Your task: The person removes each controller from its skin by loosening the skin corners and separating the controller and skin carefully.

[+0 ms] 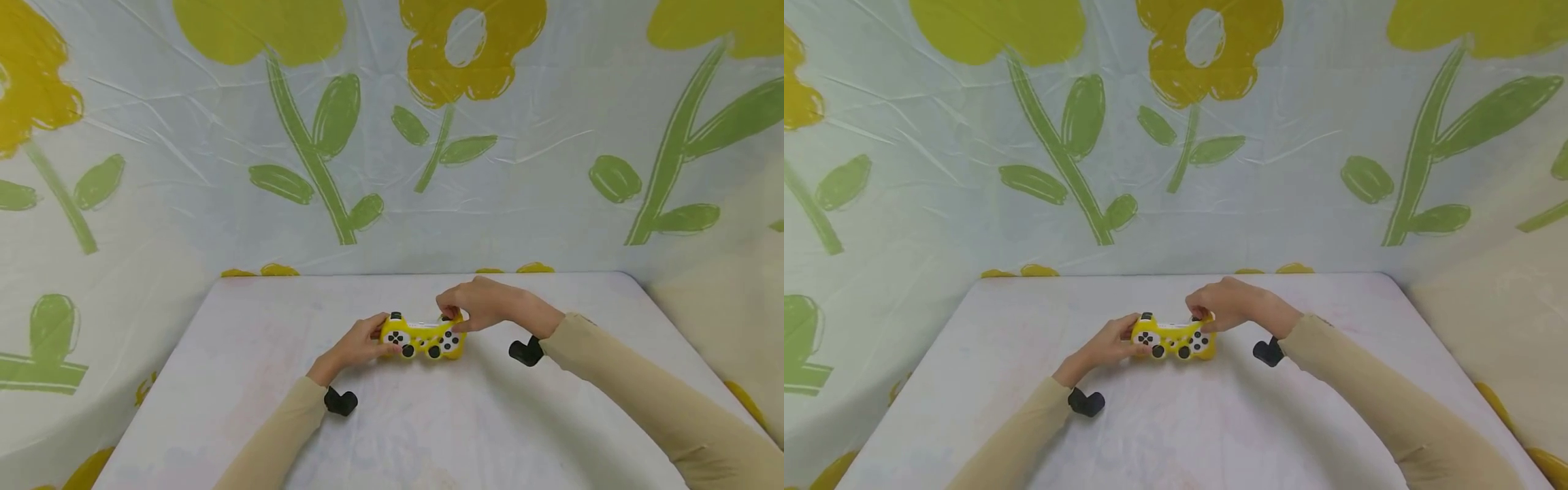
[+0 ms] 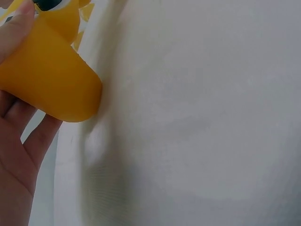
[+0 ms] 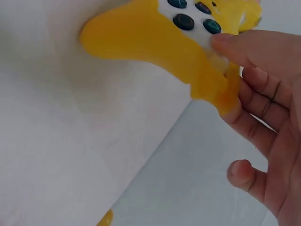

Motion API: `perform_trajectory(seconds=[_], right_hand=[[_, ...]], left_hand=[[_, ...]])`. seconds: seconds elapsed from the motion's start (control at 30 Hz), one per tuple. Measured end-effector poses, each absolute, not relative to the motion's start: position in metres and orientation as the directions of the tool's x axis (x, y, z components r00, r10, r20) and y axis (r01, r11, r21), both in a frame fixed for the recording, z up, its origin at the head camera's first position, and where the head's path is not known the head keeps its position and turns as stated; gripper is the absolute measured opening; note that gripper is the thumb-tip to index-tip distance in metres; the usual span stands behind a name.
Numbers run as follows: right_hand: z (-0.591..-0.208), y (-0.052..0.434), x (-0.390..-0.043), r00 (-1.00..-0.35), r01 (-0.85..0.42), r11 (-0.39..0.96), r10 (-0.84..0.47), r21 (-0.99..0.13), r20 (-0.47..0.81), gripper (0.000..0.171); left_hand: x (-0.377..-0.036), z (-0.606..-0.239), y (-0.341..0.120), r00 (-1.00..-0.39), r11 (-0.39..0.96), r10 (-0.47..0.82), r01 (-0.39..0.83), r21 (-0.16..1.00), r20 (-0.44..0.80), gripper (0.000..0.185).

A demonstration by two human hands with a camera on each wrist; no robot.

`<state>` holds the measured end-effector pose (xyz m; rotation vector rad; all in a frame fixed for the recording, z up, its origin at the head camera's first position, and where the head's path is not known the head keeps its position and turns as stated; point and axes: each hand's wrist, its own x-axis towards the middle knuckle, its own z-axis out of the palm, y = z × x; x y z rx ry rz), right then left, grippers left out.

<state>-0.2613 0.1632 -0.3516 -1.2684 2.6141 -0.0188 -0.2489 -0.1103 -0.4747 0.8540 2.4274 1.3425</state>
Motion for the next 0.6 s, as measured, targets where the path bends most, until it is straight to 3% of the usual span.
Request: perform_trajectory(seconds=[0.6], right_hand=[[-0.3555, 0.1579, -0.2659, -0.522, -0.842, 0.536, -0.838, -0.063, -0.161, 0.019]], left_hand=[[-0.2482, -0.4671, -0.1092, -0.788, 0.452, 0.615, 0.39, 0.803, 0.036, 0.043]])
